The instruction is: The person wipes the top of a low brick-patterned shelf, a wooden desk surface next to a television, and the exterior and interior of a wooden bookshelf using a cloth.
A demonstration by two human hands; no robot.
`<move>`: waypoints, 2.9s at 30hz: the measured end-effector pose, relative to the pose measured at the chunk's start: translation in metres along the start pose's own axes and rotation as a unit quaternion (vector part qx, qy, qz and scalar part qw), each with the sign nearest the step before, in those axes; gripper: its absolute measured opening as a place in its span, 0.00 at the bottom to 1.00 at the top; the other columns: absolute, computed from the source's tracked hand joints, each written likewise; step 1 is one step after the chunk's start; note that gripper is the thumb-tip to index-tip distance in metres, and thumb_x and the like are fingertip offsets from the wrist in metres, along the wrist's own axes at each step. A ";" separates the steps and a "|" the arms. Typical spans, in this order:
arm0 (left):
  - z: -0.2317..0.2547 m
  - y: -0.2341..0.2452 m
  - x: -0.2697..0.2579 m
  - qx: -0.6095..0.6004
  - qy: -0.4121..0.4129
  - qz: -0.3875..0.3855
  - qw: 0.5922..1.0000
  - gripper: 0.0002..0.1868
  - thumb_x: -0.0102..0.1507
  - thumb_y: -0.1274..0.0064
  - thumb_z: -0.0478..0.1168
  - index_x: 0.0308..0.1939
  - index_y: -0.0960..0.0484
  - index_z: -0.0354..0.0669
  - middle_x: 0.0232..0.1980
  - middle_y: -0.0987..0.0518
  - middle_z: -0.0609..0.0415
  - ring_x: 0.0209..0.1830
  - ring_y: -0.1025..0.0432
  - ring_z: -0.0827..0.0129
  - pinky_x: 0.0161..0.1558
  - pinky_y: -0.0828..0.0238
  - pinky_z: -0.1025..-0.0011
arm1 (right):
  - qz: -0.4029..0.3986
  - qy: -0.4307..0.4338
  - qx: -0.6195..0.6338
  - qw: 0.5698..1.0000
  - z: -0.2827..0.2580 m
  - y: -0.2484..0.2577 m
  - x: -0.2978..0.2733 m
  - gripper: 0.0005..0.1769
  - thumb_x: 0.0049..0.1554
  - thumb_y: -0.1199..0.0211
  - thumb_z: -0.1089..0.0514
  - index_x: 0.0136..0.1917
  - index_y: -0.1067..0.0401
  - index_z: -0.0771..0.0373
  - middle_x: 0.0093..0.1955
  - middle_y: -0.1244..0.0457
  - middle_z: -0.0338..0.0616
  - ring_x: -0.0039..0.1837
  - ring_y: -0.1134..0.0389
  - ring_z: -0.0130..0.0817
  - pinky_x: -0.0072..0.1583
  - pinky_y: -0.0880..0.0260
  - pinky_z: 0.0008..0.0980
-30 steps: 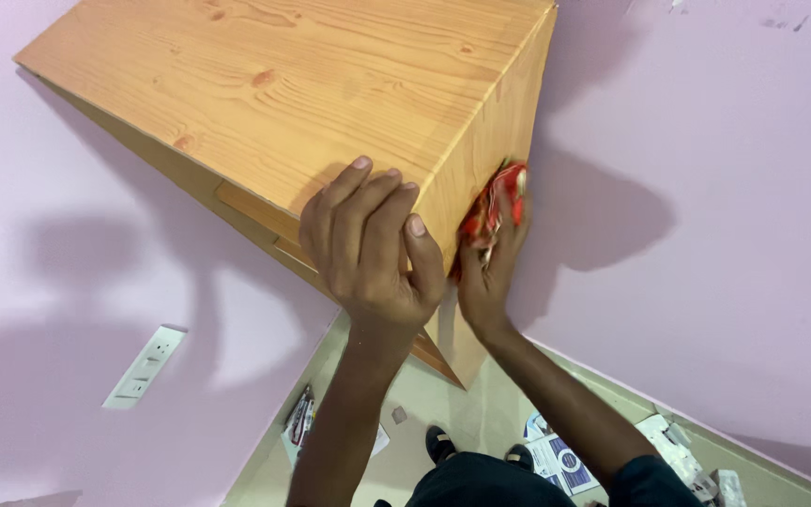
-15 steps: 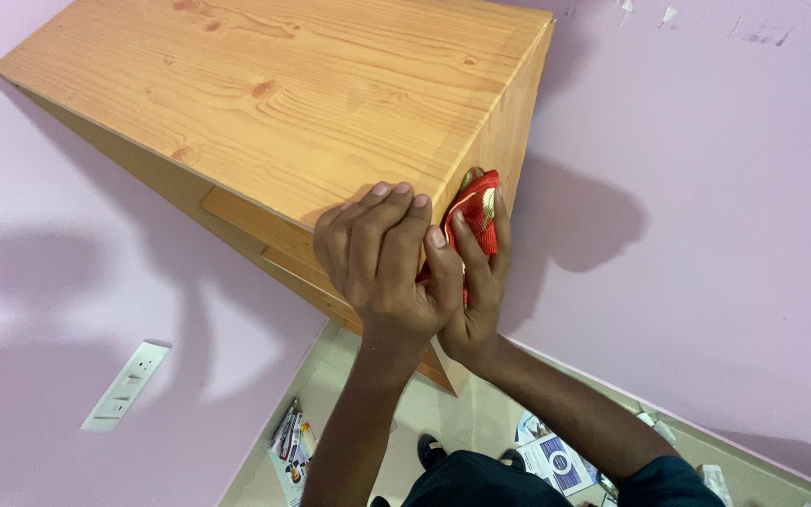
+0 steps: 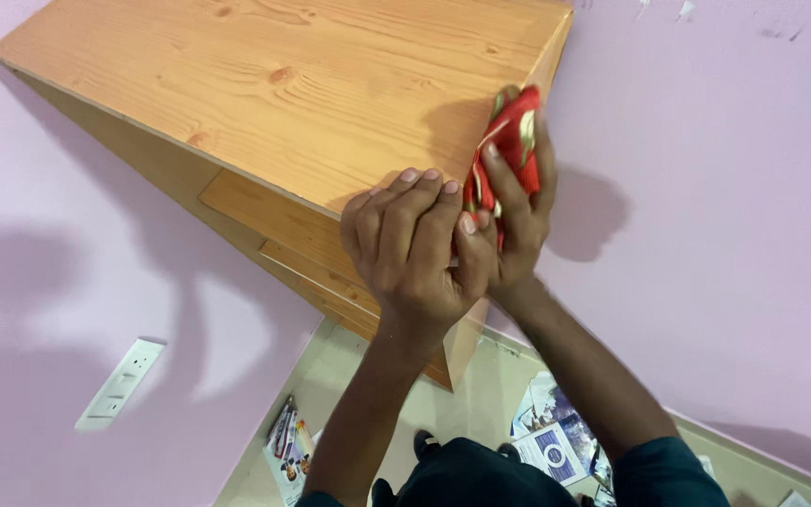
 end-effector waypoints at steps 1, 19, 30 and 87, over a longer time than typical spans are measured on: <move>0.000 -0.003 0.001 -0.003 -0.005 0.002 1.000 0.10 0.65 0.47 0.39 0.44 0.14 0.37 0.50 0.18 0.50 0.56 0.25 0.59 0.65 0.35 0.54 | 0.006 -0.025 -0.026 0.999 0.023 0.007 0.015 0.26 0.75 0.55 0.57 0.84 0.41 0.52 0.87 0.60 0.47 0.87 0.57 0.41 0.84 0.50 0.44; 0.003 0.001 0.003 0.012 -0.002 0.000 1.000 0.10 0.67 0.47 0.39 0.45 0.14 0.37 0.50 0.18 0.50 0.57 0.25 0.60 0.66 0.34 0.54 | 0.044 -0.225 0.051 0.972 0.054 0.000 -0.020 0.29 0.75 0.60 0.54 0.85 0.50 0.62 0.89 0.62 0.58 0.90 0.59 0.54 0.85 0.49 0.53; 0.001 -0.001 0.001 0.001 0.004 0.013 1.000 0.11 0.67 0.48 0.39 0.45 0.14 0.37 0.50 0.18 0.51 0.57 0.26 0.60 0.65 0.35 0.56 | 0.040 -0.189 0.009 0.981 0.093 0.015 0.016 0.26 0.78 0.58 0.56 0.86 0.51 0.54 0.89 0.63 0.53 0.89 0.60 0.45 0.87 0.53 0.46; -0.003 0.001 0.002 0.017 -0.009 0.007 1.000 0.09 0.67 0.49 0.36 0.43 0.15 0.38 0.50 0.19 0.53 0.58 0.27 0.62 0.61 0.36 0.59 | 0.039 -0.520 0.090 0.849 0.123 -0.020 -0.214 0.33 0.69 0.60 0.52 0.85 0.55 0.59 0.86 0.62 0.63 0.83 0.56 0.64 0.75 0.51 0.60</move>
Point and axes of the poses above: each hand's wrist, its own x-axis towards the middle knuckle, its own y-axis out of the back of the hand, z = x × y, the point moved 9 cm from there along x, towards the middle knuckle
